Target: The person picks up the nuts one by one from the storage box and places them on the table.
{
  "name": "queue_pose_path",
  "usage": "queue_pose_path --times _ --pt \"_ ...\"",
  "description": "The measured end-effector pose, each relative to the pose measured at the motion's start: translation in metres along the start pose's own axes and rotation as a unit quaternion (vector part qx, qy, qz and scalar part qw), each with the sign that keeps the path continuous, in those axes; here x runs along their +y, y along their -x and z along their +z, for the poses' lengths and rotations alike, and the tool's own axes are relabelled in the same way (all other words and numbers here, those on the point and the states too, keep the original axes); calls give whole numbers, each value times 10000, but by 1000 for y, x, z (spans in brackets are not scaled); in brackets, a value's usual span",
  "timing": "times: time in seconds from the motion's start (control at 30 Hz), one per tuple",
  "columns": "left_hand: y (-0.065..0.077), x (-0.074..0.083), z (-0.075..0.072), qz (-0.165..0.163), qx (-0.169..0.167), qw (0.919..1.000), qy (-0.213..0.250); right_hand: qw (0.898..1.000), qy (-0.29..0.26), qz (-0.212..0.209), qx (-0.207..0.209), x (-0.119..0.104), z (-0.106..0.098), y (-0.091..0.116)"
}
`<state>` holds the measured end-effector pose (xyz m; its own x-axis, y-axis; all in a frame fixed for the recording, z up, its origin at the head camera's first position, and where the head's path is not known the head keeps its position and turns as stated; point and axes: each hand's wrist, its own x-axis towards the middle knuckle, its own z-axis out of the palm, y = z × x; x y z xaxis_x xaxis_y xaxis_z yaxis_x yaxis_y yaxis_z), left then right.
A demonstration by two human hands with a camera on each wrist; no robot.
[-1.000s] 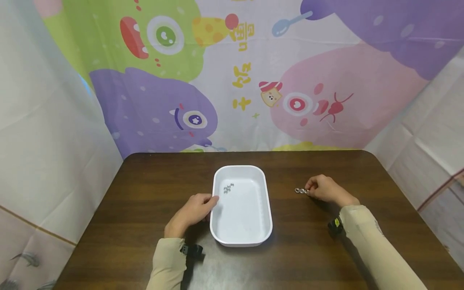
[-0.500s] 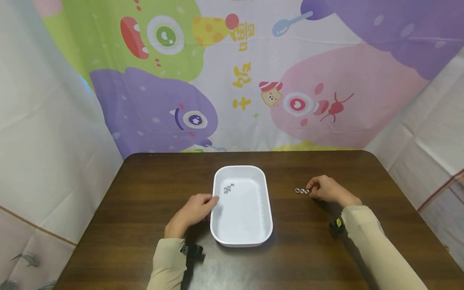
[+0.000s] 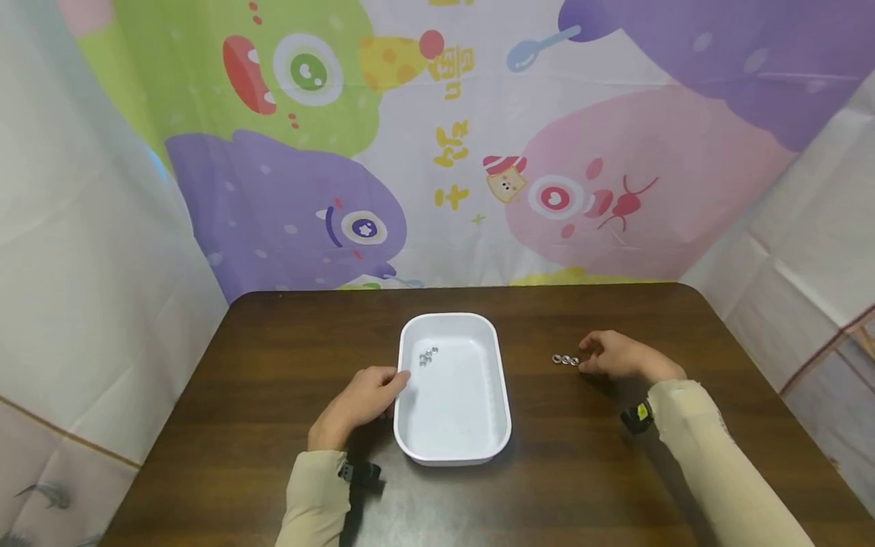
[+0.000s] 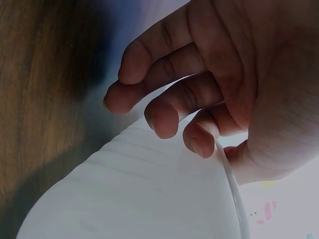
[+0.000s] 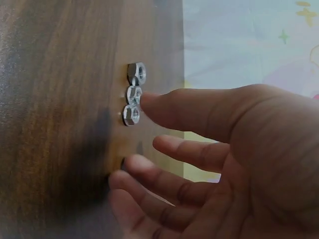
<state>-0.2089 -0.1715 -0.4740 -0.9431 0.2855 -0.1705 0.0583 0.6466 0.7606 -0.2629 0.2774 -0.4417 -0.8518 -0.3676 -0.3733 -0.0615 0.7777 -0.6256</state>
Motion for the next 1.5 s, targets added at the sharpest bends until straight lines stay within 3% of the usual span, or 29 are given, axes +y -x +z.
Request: queue_pose_path --times 0.53,1.07,1.5 --pt "1 -1 4 -54 -79 10000 4 9929 647 -230 972 -12 -3 -2" --pt "0 0 4 -70 -34 10000 13 9804 545 -715 1752 -40 2 -14" --pt "1 1 1 -19 48 10000 24 9812 257 -880 1696 -58 6 -23"
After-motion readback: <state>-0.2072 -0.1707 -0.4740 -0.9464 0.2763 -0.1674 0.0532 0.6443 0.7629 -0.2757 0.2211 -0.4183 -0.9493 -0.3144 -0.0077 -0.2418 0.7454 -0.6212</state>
